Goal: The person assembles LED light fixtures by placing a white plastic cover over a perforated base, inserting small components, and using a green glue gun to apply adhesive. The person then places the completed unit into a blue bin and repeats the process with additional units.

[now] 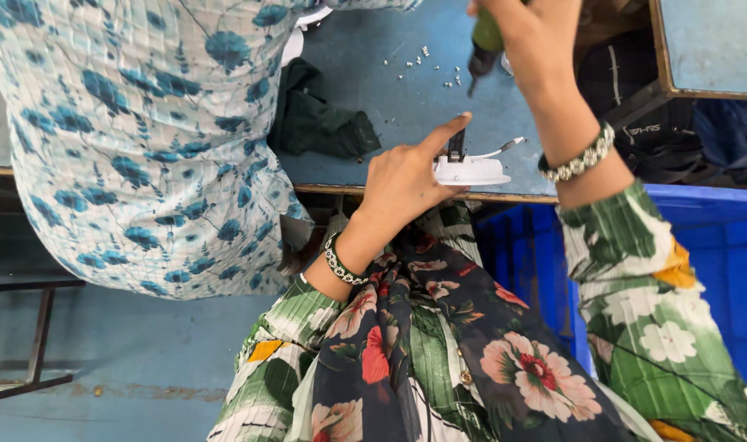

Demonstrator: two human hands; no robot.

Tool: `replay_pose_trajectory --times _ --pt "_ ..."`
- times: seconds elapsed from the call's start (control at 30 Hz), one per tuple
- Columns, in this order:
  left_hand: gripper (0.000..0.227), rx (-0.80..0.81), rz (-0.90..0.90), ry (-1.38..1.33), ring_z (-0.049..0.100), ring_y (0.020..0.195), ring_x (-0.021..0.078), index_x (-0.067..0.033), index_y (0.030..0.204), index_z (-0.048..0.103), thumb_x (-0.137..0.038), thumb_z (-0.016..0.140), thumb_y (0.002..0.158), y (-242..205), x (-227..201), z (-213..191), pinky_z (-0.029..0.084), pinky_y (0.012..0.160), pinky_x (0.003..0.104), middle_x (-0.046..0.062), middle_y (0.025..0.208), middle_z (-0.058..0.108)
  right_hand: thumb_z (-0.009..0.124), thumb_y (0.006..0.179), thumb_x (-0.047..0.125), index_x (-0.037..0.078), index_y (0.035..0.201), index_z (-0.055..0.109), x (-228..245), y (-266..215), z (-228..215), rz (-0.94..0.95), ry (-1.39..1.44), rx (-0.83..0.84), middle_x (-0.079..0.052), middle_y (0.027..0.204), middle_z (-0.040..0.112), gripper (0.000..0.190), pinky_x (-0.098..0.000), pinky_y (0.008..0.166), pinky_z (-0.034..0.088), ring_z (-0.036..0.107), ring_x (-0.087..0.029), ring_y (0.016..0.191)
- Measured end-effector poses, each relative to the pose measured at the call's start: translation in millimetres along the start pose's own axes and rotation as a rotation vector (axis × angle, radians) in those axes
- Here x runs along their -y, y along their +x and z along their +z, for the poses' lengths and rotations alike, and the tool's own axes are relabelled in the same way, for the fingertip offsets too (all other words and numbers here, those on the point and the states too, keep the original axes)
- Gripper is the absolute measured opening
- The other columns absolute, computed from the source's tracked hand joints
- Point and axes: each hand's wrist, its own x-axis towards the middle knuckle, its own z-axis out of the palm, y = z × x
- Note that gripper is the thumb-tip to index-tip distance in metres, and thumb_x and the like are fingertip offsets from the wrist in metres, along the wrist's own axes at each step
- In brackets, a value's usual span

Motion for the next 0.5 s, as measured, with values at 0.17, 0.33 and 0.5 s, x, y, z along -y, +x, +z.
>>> replay_pose_trajectory --times 0.17,0.33,0.5 --pt "0.094 -0.028 0.05 -0.035 0.074 0.079 0.0347 -0.0322 0.149 0.045 -0.041 0.091 0.067 0 1 -1 0.056 0.066 0.046 0.005 0.088 0.079 0.07 0.107 -0.004 0.0 0.111 0.057 69 -46 4 0.007 0.352 -0.139 -0.009 0.09 0.064 0.014 -0.0338 0.063 0.057 0.064 -0.018 0.068" --pt "0.096 -0.033 0.083 -0.041 0.074 0.078 0.0337 -0.0324 0.151 0.043 -0.039 0.091 0.068 5 5 2 0.055 0.064 0.046 0.005 0.09 0.078 0.065 0.105 -0.006 -0.003 0.121 0.045 101 -75 3 -0.074 0.379 -0.153 -0.009 0.07 0.052 0.026 -0.0369 0.051 0.05 0.053 -0.019 0.049" --pt "0.095 -0.038 0.073 -0.03 0.073 0.073 0.0329 -0.034 0.15 0.043 -0.039 0.091 0.068 5 6 7 0.055 0.063 0.045 0.004 0.085 0.078 0.061 0.103 -0.005 -0.001 0.125 0.039 109 -91 6 -0.178 0.353 -0.12 -0.01 0.064 0.048 0.031 -0.0368 0.048 0.047 0.049 -0.02 0.046"
